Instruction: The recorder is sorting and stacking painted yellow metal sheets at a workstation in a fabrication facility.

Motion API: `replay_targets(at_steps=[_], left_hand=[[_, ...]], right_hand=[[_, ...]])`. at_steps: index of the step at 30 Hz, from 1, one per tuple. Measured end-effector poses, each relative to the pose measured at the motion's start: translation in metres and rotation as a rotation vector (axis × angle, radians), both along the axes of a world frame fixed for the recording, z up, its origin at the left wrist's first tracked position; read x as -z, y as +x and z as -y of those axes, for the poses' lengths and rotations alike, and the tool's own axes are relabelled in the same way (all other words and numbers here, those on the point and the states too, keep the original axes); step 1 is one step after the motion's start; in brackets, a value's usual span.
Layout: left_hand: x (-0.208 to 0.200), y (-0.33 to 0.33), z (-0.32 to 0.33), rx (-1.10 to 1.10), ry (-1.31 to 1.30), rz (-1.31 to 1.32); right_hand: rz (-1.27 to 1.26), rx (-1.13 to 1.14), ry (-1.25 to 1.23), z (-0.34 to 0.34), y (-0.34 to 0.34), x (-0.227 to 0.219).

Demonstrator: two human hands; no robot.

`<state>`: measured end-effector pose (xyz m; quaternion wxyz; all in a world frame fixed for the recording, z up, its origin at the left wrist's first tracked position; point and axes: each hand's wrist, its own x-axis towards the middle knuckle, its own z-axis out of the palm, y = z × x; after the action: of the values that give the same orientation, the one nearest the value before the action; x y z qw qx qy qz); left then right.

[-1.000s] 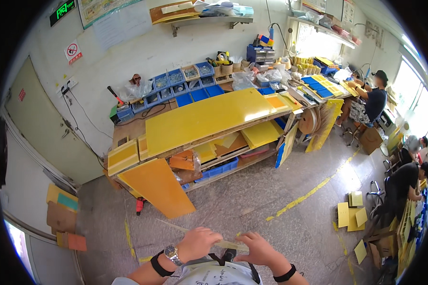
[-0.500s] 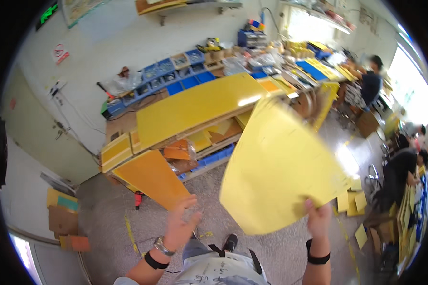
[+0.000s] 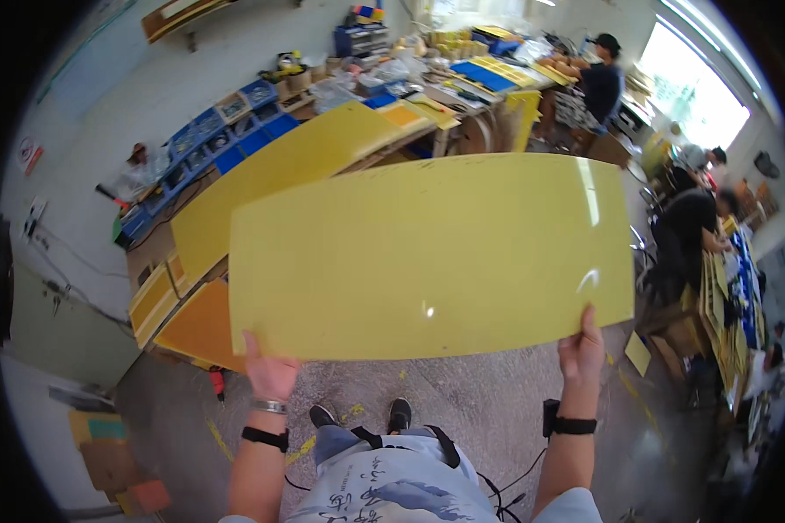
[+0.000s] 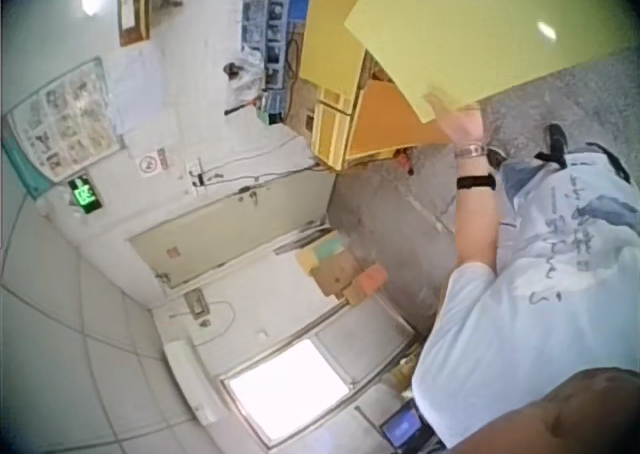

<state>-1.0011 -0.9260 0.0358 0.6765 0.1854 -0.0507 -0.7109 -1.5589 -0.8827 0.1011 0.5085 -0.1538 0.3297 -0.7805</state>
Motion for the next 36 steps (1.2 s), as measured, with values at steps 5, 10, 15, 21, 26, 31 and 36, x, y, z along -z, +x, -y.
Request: replay_targets(at_steps=[5,10,15,21,26,31,36], left_hand=[[-0.046,0.014,-0.017,-0.017,0.044,0.421],[-0.061,0.025,-0.034,-0.032,0.042,0.466],[-0.07,0.038,-0.04,-0.085,-0.037,0.433],[-0.075,0.054,-0.047,-0.105,-0.124,0.298],[-0.073,0.065,-0.051,-0.05,-0.227,0.259],[-0.091,0.043,-0.056,-0.091,-0.158,0.33],[0.014,0.064,-0.083,0.249,0.327,0.67]], right_hand=[[-0.097,0.028,0.075,-0.009,0.027,-0.001],[-0.088,0.024,0.166,-0.012,0.04,0.009],[-0.054,-0.004,0.098,-0.006,0.047,0.003],[0.0,-0.031,0.029,0.002,0.051,0.0],[0.016,-0.045,0.027,0.008,0.049,0.007],[0.01,-0.049,-0.01,0.012,0.05,0.02],[-0.231,-0.099,-0.119,-0.003,0.026,0.007]])
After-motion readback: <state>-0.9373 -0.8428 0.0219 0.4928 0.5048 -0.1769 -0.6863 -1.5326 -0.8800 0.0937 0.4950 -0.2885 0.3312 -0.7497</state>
